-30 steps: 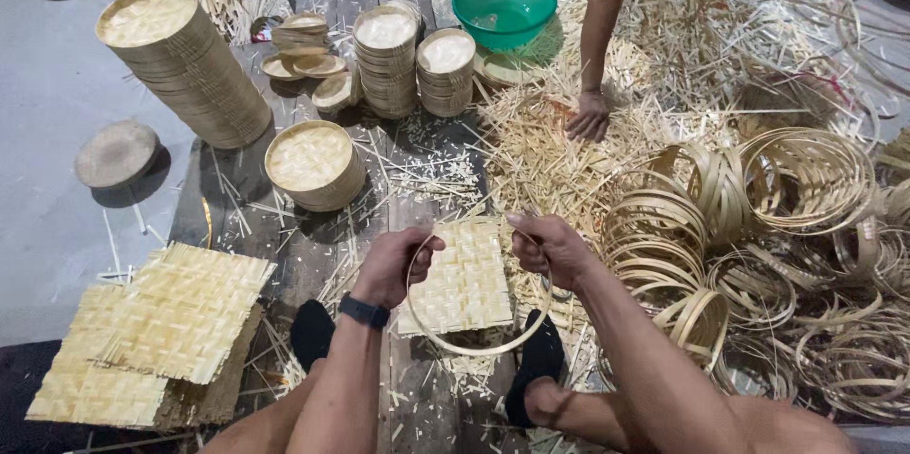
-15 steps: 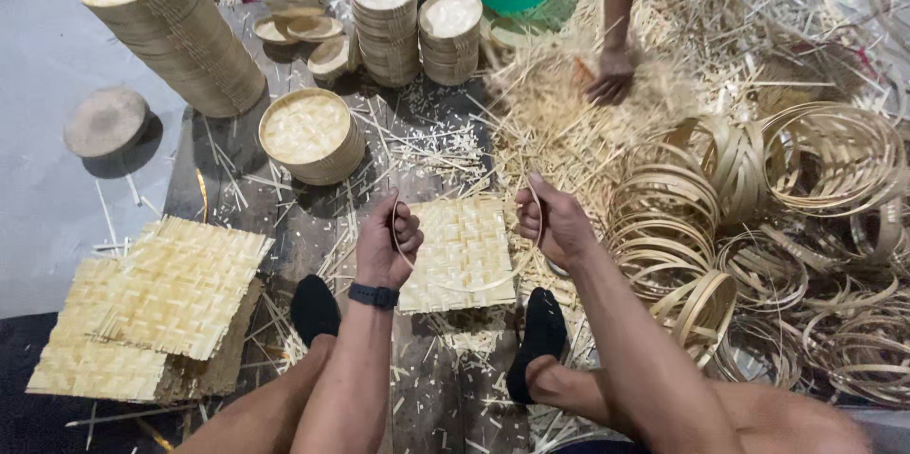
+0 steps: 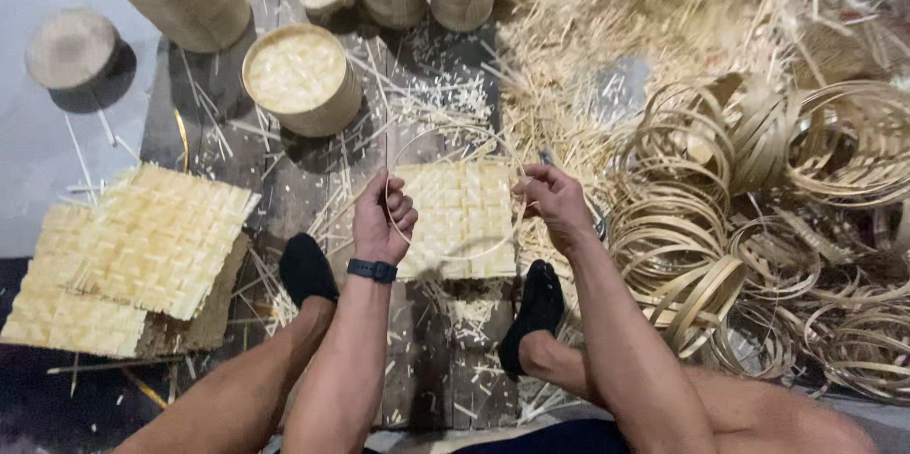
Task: The person assembles a circular bamboo lid by placing a woven mat over a wooden form, securing a flexible bamboo ring around it, and trimming the excess material with scissors.
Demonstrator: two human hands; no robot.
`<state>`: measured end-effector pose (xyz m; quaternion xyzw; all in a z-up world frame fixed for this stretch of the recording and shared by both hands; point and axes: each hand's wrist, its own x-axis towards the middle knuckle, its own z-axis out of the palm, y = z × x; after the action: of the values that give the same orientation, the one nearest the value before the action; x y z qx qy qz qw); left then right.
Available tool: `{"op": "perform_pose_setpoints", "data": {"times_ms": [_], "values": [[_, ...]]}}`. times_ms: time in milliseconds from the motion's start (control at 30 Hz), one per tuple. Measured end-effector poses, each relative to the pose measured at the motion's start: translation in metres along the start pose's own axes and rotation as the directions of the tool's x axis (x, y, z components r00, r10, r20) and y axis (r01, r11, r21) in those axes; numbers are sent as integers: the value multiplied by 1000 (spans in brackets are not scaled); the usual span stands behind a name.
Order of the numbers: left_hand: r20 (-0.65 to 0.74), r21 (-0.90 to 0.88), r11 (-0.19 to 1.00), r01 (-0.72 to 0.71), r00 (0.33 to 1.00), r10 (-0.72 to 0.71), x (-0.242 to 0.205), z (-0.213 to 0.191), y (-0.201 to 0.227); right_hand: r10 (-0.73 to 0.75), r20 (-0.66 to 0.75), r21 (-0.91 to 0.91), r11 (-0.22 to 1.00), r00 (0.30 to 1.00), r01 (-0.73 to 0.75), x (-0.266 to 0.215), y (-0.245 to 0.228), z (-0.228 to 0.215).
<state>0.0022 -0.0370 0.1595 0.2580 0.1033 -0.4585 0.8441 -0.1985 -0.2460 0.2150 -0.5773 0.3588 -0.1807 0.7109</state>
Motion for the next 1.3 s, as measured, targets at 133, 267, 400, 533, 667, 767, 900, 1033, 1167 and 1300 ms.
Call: {"op": "perform_pose_setpoints", "data": {"times_ms": [133,267,400,533,667,767,900,1033,1167,1300], "values": [[-267,286,953,-99,947,179,9,-29,-16,47,-127,-133,989,991,-64,17,38,4],[-367,688,725,-31,847,385,17,-58,-35,83,-154,-303,945,985,-127,29,74,15],[-431,634,773,23,841,328,30,-85,-47,-240,-165,-652,754,957,77,29,97,24],[-421,586,809,-42,837,349,36,-106,-53,52,-217,-574,801,975,-171,28,96,27],[-167,870,456,-188,757,632,33,-121,-54,-17,-276,-590,792,961,-155,25,89,33],[65,996,-6,-87,691,720,27,-126,-53,-109,-268,-692,713,957,-113,18,89,34],[-29,997,-42,71,782,623,26,-120,-42,-185,-247,-745,664,951,-64,17,97,33],[-72,991,-55,125,816,574,24,-110,-37,-227,-220,-753,658,949,-17,20,107,28],[-91,983,-84,166,821,563,22,-107,-37,-101,-286,-720,679,953,-144,25,112,23],[-41,989,-94,113,826,562,27,-116,-35,-114,-291,-709,692,950,-135,28,119,20]]}}
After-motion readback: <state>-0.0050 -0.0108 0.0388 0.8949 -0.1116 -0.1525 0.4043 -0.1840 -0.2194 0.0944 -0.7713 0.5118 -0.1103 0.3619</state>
